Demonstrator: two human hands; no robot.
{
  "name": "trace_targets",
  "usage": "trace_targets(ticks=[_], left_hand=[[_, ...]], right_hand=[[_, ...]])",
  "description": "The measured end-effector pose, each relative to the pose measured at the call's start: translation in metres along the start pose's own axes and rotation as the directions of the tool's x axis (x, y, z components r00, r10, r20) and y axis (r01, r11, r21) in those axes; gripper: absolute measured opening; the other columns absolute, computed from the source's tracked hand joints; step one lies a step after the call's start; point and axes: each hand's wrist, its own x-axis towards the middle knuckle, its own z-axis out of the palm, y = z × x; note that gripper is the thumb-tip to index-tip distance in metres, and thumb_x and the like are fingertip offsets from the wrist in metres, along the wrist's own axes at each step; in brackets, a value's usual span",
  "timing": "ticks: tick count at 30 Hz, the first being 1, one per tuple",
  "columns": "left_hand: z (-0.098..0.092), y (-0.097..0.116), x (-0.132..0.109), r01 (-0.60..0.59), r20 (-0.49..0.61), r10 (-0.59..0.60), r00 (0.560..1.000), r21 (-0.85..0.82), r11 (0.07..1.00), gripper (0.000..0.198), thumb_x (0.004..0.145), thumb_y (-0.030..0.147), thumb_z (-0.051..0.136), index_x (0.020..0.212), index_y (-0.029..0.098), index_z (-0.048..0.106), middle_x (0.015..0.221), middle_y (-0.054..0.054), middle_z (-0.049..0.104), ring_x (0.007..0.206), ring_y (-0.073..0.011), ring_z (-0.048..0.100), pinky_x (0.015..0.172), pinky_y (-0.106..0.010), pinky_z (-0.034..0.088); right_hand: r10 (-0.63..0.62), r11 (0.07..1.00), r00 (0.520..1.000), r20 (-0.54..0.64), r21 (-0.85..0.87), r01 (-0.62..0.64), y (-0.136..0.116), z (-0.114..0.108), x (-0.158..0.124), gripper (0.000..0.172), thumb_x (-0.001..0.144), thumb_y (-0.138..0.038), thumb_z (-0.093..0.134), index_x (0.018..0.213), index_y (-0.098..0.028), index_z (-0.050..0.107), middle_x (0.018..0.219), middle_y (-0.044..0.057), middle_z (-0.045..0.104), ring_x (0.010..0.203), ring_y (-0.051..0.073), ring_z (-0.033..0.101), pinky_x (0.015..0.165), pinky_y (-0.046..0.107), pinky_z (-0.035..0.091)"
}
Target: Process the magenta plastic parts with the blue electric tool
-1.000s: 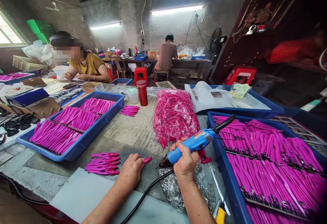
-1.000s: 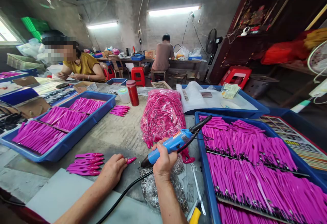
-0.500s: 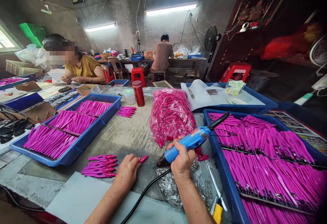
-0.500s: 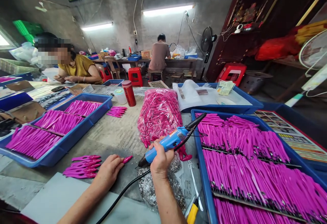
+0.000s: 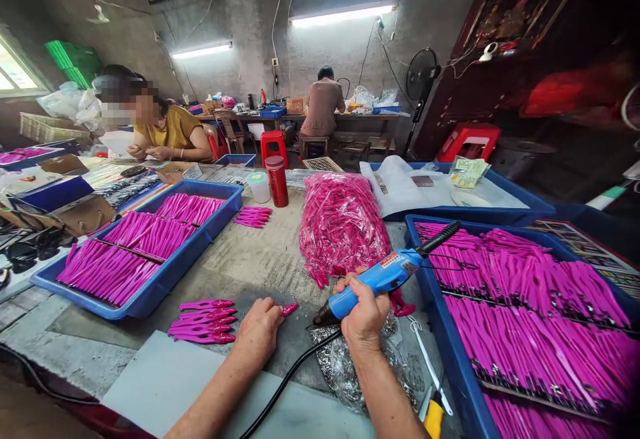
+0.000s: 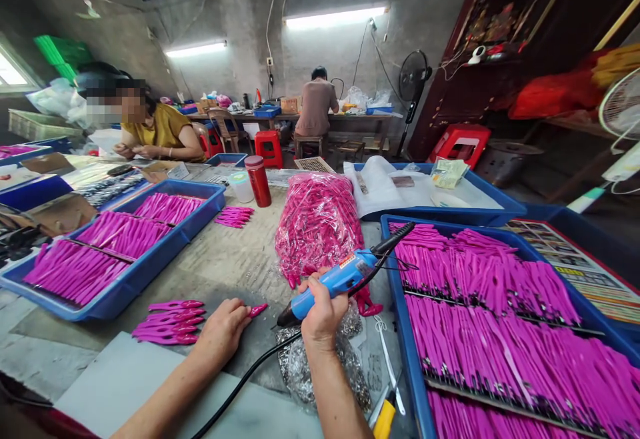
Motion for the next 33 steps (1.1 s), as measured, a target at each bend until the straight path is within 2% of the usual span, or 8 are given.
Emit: trace_targets(ticks=[7,13,21,33], left_hand=[[-0.001,0.004,0.0,0.089,0.047,-0.086,0.995,-0.069,0.994,0.025,0.087,0.021,0.042,0.073,0.018,0.063,0.083,-0.005,0.059,0.082,-0.0172,0.052,0.073,-0.026,0.041],[-0.003,0.005,0.001,0.147,0.078,-0.137,0.988,-0.149,0.978,0.021,0.085,0.018,0.046,0.073,0.019,0.064,0.082,-0.004,0.06,0.084,-0.0174,0.053,0.072,-0.026,0.039],[-0.005,0.008,0.002,0.172,0.11,-0.155,0.982,-0.164,0.971,0.019,0.083,0.016,0.049,0.073,0.02,0.064,0.081,-0.003,0.059,0.083,-0.0182,0.052,0.068,-0.026,0.037],[0.001,0.009,-0.001,0.167,0.099,-0.149,0.984,-0.218,0.961,0.019,0.083,0.014,0.047,0.074,0.019,0.063,0.08,-0.003,0.058,0.081,-0.0182,0.05,0.069,-0.028,0.036]], right_hand=[[-0.054,0.996,0.998,0.041,-0.065,0.057,0.0,0.004,-0.007,0.035,0.056,-0.03,0.067,0.083,-0.017,0.049,0.06,-0.004,0.053,0.045,0.015,0.052,0.048,0.027,0.042],[-0.092,0.985,0.979,0.181,-0.131,0.117,0.006,0.023,-0.017,0.033,0.06,-0.029,0.066,0.084,-0.017,0.048,0.062,-0.003,0.053,0.047,0.015,0.052,0.049,0.027,0.042],[-0.143,0.964,0.939,0.312,-0.17,0.204,0.015,0.042,-0.016,0.029,0.063,-0.026,0.067,0.084,-0.016,0.049,0.063,-0.003,0.054,0.048,0.014,0.052,0.052,0.028,0.043],[-0.135,0.95,0.916,0.378,-0.213,0.228,0.023,0.049,-0.018,0.029,0.064,-0.025,0.067,0.085,-0.015,0.05,0.064,-0.002,0.056,0.049,0.014,0.053,0.051,0.027,0.044]])
